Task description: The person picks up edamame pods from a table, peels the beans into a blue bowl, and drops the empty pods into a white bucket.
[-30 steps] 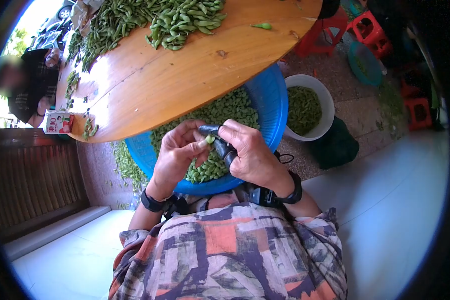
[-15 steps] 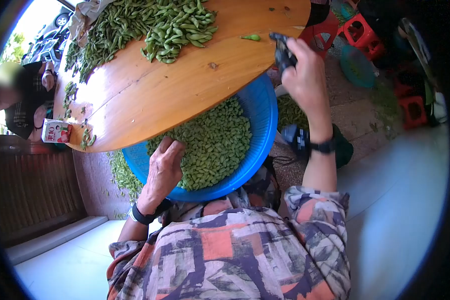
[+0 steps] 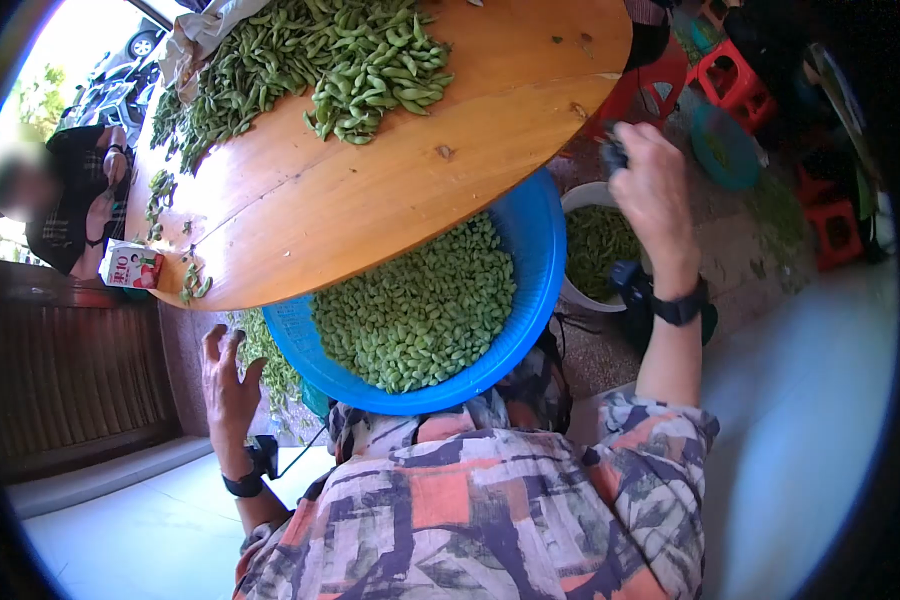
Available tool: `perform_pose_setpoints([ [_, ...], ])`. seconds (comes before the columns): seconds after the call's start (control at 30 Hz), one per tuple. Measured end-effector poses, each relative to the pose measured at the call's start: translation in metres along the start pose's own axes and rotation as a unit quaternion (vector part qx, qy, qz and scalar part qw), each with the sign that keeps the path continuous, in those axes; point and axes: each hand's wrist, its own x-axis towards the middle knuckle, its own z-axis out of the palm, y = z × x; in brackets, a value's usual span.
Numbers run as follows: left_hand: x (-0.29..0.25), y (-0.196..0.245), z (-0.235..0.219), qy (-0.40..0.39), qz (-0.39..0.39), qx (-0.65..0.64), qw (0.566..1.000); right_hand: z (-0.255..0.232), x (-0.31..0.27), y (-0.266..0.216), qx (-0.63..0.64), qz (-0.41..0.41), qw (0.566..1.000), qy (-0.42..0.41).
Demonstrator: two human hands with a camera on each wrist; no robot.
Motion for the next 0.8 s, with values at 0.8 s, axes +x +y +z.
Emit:
perform_pose_setpoints([
  [0.8,0.309,0.151,0.063,-0.044,0.232,-0.307,0.922,0.125,0.183,-0.075,0.212,-0.17,0.961,-0.041],
])
